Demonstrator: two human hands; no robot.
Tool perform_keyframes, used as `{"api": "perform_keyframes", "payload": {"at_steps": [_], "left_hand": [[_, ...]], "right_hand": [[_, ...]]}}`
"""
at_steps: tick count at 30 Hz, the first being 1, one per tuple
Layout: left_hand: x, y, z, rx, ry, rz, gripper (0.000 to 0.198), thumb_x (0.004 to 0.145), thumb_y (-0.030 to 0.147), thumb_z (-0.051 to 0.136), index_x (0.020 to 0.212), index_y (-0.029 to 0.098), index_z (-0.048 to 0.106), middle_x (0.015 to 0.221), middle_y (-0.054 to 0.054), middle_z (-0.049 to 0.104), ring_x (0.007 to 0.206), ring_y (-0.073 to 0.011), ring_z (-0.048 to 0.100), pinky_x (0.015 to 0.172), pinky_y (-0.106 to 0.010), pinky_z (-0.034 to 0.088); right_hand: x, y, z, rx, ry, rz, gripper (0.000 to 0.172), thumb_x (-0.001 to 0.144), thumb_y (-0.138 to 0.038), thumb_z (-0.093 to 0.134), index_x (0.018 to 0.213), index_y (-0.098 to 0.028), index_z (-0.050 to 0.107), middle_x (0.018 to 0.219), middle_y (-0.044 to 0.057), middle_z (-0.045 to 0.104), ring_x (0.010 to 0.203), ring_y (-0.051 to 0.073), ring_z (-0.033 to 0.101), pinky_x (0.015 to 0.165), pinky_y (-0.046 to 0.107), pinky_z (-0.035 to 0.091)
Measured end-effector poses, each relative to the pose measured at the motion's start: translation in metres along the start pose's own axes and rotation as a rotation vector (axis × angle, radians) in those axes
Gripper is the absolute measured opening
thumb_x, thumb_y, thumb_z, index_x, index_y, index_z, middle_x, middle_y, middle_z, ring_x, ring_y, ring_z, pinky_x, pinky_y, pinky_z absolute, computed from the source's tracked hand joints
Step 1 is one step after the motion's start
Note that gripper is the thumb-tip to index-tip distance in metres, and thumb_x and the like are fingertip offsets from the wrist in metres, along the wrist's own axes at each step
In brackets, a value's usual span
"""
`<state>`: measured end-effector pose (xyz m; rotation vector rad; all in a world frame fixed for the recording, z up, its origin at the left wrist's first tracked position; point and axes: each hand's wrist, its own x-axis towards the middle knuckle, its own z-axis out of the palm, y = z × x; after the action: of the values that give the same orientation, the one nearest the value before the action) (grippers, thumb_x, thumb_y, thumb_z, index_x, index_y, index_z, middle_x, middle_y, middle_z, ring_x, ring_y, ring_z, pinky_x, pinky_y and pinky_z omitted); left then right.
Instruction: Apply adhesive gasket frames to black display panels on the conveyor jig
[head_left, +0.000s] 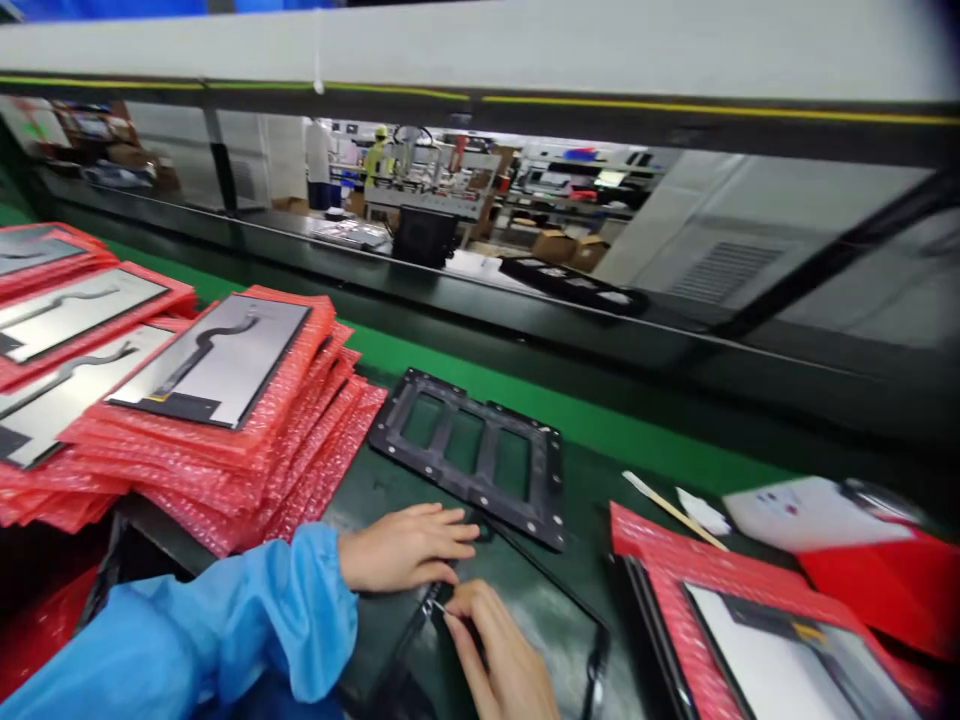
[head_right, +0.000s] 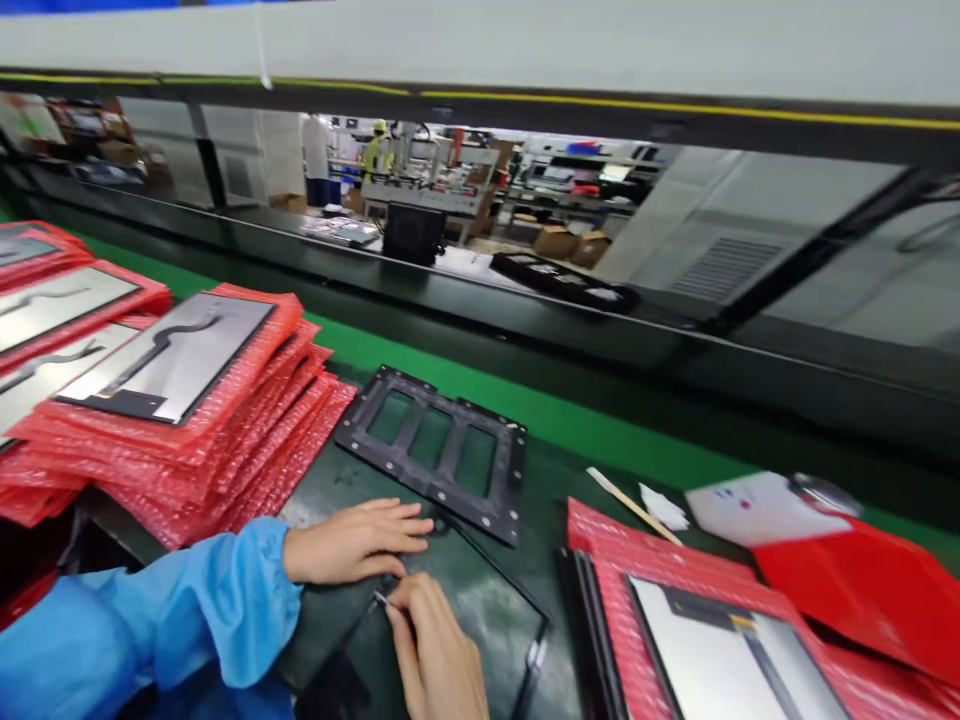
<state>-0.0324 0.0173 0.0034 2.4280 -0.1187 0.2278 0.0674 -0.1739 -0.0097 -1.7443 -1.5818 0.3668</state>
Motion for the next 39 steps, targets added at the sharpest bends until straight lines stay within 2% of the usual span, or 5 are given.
{"api": "perform_keyframes", "payload": {"at_steps": [5, 15, 21, 29, 39], "left_hand": [[0.000, 0.001, 0.000, 0.024, -0.008, -0.007, 0.040, 0.097, 0.035, 0.047, 0.135, 0.022, 0.048, 0.148, -0.002, 0.040, 0.141, -0.0189, 0.027, 0.118, -0.041, 0.021], [-0.002, 0.001, 0.005, 0.132, 0.017, -0.021, 0.042, 0.097, 0.035, 0.047, 0.138, 0.029, 0.046, 0.147, 0.001, 0.040, 0.139, -0.0184, 0.032, 0.116, -0.042, 0.028], [-0.008, -0.039, 0.031, 0.252, 0.100, 0.054, 0.047, 0.094, 0.040, 0.049, 0.140, 0.034, 0.041, 0.147, 0.002, 0.040, 0.136, -0.0205, 0.037, 0.113, -0.042, 0.033], [-0.010, -0.079, 0.051, 0.321, 0.160, 0.170, 0.052, 0.091, 0.042, 0.053, 0.141, 0.036, 0.039, 0.146, 0.003, 0.042, 0.133, -0.0204, 0.042, 0.112, -0.040, 0.033], [-0.004, -0.067, 0.044, 0.254, 0.245, 0.207, 0.048, 0.087, 0.045, 0.054, 0.135, 0.037, 0.049, 0.134, 0.003, 0.056, 0.120, -0.0209, 0.056, 0.106, -0.036, 0.040]], "right_hand": [[0.011, -0.015, 0.001, 0.048, 0.027, 0.097, 0.013, 0.099, -0.026, 0.038, 0.090, -0.023, 0.047, 0.089, 0.002, 0.055, 0.083, 0.015, 0.057, 0.075, 0.026, 0.045], [0.008, -0.012, 0.001, 0.009, 0.067, 0.074, 0.012, 0.098, -0.022, 0.040, 0.089, -0.021, 0.048, 0.091, 0.003, 0.055, 0.088, 0.016, 0.054, 0.073, 0.026, 0.042], [0.009, -0.005, 0.006, -0.147, 0.064, 0.055, 0.008, 0.089, -0.020, 0.055, 0.090, -0.022, 0.047, 0.090, -0.001, 0.058, 0.088, 0.014, 0.055, 0.072, 0.023, 0.040], [0.006, 0.005, 0.013, -0.276, 0.040, 0.039, 0.019, 0.092, -0.044, 0.053, 0.092, -0.025, 0.049, 0.094, -0.005, 0.058, 0.091, 0.011, 0.056, 0.066, 0.023, 0.038], [0.006, 0.039, 0.047, -0.439, 0.054, 0.076, 0.025, 0.087, -0.049, 0.060, 0.089, -0.025, 0.053, 0.089, -0.006, 0.060, 0.087, 0.011, 0.058, 0.058, 0.024, 0.037]]}}
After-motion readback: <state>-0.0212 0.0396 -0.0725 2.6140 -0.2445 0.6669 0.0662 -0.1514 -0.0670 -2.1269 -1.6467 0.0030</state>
